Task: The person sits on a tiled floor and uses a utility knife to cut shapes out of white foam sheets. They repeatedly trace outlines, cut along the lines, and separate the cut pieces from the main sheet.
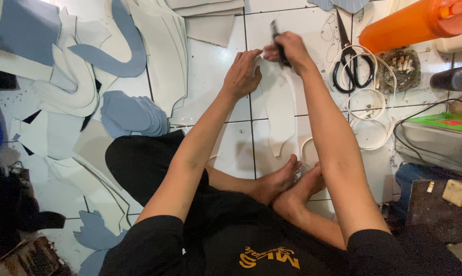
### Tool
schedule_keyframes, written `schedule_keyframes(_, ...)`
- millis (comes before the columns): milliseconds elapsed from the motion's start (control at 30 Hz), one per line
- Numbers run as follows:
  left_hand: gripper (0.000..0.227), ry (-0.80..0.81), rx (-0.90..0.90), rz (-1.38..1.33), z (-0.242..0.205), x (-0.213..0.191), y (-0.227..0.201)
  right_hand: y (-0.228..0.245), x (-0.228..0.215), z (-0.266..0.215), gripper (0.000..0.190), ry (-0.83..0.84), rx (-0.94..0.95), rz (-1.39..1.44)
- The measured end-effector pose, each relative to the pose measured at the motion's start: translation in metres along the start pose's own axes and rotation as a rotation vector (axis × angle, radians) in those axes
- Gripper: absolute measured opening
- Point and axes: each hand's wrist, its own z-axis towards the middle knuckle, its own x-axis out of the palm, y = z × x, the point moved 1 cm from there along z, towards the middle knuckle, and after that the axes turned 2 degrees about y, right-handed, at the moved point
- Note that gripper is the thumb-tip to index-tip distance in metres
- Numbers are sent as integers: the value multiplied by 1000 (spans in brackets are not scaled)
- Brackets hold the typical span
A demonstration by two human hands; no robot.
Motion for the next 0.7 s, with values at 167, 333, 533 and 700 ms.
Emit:
schedule_keyframes(167, 68, -33, -22, 63, 0, 3, 8, 6, -32, 25, 24, -227, -477, -44)
schedule_keyframes(333, 13, -241, -73, 1, 6, -8, 0, -17, -41, 1, 21, -384, -371, -566)
schedule_keyframes(533, 42, -51, -42, 171, 1, -7, 3, -47, -6, -77, 60, -389, -313, -747)
schedule_keyframes(700, 47, -19, -62, 270, -2, 3, 12, -51, -2, -64, 52, -438, -130, -669)
